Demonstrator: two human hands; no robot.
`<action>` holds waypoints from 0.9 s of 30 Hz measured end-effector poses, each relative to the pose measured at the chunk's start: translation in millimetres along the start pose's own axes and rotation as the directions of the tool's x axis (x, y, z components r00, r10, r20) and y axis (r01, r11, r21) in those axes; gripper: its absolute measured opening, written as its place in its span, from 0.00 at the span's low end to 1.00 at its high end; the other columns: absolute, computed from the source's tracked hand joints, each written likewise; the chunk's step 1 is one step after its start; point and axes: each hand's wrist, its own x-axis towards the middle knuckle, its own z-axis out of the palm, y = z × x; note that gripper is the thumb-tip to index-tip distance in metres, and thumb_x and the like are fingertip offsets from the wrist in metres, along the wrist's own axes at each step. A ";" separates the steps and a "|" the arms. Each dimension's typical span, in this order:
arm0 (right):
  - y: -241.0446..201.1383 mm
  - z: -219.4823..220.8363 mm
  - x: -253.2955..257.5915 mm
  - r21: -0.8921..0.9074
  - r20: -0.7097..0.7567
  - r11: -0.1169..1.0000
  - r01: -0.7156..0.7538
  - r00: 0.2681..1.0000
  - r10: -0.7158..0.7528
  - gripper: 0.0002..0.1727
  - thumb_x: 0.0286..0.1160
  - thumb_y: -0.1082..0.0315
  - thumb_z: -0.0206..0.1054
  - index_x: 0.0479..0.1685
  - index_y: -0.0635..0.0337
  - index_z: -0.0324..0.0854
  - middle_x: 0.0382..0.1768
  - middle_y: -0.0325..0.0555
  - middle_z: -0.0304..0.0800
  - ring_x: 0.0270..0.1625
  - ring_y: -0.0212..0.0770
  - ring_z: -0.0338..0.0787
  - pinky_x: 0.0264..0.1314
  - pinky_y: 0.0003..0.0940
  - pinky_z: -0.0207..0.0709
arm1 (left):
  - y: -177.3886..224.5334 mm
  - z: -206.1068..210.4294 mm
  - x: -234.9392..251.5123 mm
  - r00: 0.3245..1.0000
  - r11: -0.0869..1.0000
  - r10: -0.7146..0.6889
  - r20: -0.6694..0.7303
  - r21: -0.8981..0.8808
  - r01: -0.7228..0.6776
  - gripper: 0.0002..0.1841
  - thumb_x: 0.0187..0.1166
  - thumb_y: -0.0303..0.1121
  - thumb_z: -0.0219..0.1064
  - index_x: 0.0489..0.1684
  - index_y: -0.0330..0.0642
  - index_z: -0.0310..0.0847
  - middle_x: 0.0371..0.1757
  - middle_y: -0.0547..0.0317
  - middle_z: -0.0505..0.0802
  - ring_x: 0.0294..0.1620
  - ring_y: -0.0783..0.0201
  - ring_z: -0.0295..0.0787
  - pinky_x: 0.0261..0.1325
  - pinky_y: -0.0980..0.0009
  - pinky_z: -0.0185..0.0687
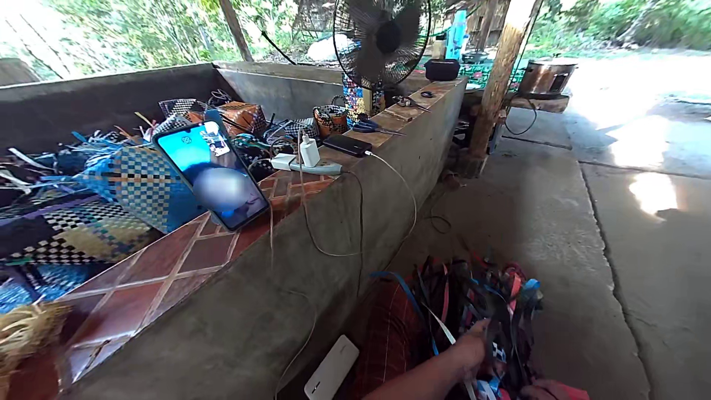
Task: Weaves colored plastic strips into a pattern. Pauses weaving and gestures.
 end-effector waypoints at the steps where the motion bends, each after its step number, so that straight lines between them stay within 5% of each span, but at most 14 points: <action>1: 0.2 1.1 1.0 -0.006 0.003 1.000 -0.030 1.000 0.030 0.13 0.82 0.74 0.61 0.50 0.71 0.90 0.55 0.74 0.87 0.62 0.70 0.86 0.69 0.60 0.78 | 8.9 -1.2 -7.1 0.999 0.997 -0.033 -0.003 -0.064 0.033 0.24 0.97 0.37 0.38 0.92 0.55 0.54 0.66 0.46 0.82 0.41 0.58 0.87 0.42 0.61 0.86; 5: 1.6 0.0 4.4 -0.033 0.044 0.989 -0.144 0.988 0.146 0.14 0.83 0.74 0.59 0.52 0.70 0.90 0.57 0.75 0.86 0.62 0.73 0.86 0.66 0.65 0.79 | 33.2 -19.8 -32.7 1.000 0.969 -0.004 -0.026 -0.245 -0.002 0.30 0.98 0.49 0.28 0.87 0.47 0.65 0.44 0.45 0.94 0.35 0.55 0.93 0.43 0.60 0.90; 8: 3.3 -5.8 4.6 -0.043 0.105 0.980 -0.193 0.975 0.197 0.14 0.83 0.75 0.60 0.53 0.70 0.90 0.58 0.76 0.86 0.61 0.74 0.87 0.64 0.67 0.79 | 41.8 -49.5 -49.4 0.992 0.966 0.105 -0.069 -0.228 -0.119 0.35 0.96 0.53 0.25 0.80 0.41 0.70 0.31 0.57 0.92 0.31 0.62 0.91 0.45 0.64 0.90; 10: 2.7 -10.6 6.0 -0.057 0.175 0.970 -0.235 0.955 0.241 0.14 0.84 0.73 0.60 0.55 0.70 0.90 0.60 0.76 0.85 0.63 0.74 0.86 0.66 0.68 0.78 | 46.4 -74.6 -59.4 0.972 0.980 0.171 -0.161 -0.078 -0.185 0.29 0.99 0.45 0.30 0.77 0.36 0.71 0.35 0.56 0.91 0.35 0.62 0.91 0.49 0.63 0.89; 12: 3.3 -16.1 10.5 -0.070 0.223 0.960 -0.272 0.933 0.281 0.15 0.86 0.72 0.59 0.57 0.71 0.89 0.62 0.75 0.85 0.65 0.73 0.85 0.69 0.67 0.76 | 56.1 -104.6 -61.0 0.934 0.929 0.262 -0.243 0.324 -0.177 0.22 0.97 0.35 0.42 0.74 0.32 0.76 0.45 0.50 0.93 0.44 0.62 0.91 0.56 0.64 0.86; 15: -1.4 -17.3 15.7 -0.105 0.247 0.941 -0.321 0.908 0.338 0.16 0.86 0.71 0.58 0.59 0.70 0.88 0.64 0.73 0.84 0.67 0.70 0.85 0.70 0.65 0.75 | 70.9 -159.0 -52.2 0.926 0.497 0.286 -0.246 0.864 0.076 0.20 0.92 0.38 0.55 0.73 0.41 0.83 0.69 0.44 0.90 0.73 0.52 0.85 0.81 0.51 0.73; 17: -5.3 -17.8 19.4 -0.131 0.264 0.932 -0.338 0.894 0.361 0.17 0.87 0.71 0.57 0.60 0.70 0.88 0.64 0.73 0.84 0.66 0.70 0.85 0.69 0.65 0.76 | 74.7 -182.7 -39.7 0.942 0.304 0.214 -0.258 0.934 0.187 0.20 0.91 0.41 0.55 0.73 0.46 0.84 0.74 0.44 0.85 0.79 0.47 0.79 0.82 0.46 0.70; 19: -10.7 -20.6 25.8 -0.157 0.300 0.919 -0.361 0.869 0.393 0.17 0.88 0.71 0.56 0.61 0.70 0.87 0.66 0.73 0.82 0.68 0.70 0.83 0.71 0.65 0.74 | 75.5 -194.3 -22.8 0.959 0.229 0.143 -0.244 0.951 0.208 0.19 0.91 0.42 0.56 0.73 0.49 0.84 0.78 0.43 0.82 0.80 0.44 0.77 0.80 0.42 0.70; 22: -10.1 -22.5 33.2 -0.172 0.349 0.905 -0.389 0.835 0.426 0.17 0.88 0.71 0.57 0.63 0.70 0.86 0.68 0.73 0.81 0.71 0.69 0.81 0.75 0.64 0.72 | 69.1 -204.0 5.9 0.976 0.167 0.035 -0.213 0.964 0.205 0.21 0.91 0.47 0.56 0.76 0.54 0.83 0.82 0.44 0.79 0.84 0.42 0.71 0.83 0.38 0.65; 27: -7.0 -11.3 29.3 -0.154 0.288 0.879 -0.452 0.830 0.478 0.15 0.86 0.69 0.60 0.58 0.67 0.89 0.65 0.69 0.84 0.68 0.66 0.85 0.72 0.64 0.75 | 76.1 -207.1 30.4 0.945 0.176 -0.142 -0.294 0.932 0.317 0.30 0.91 0.58 0.51 0.76 0.46 0.82 0.77 0.42 0.84 0.82 0.43 0.76 0.82 0.36 0.66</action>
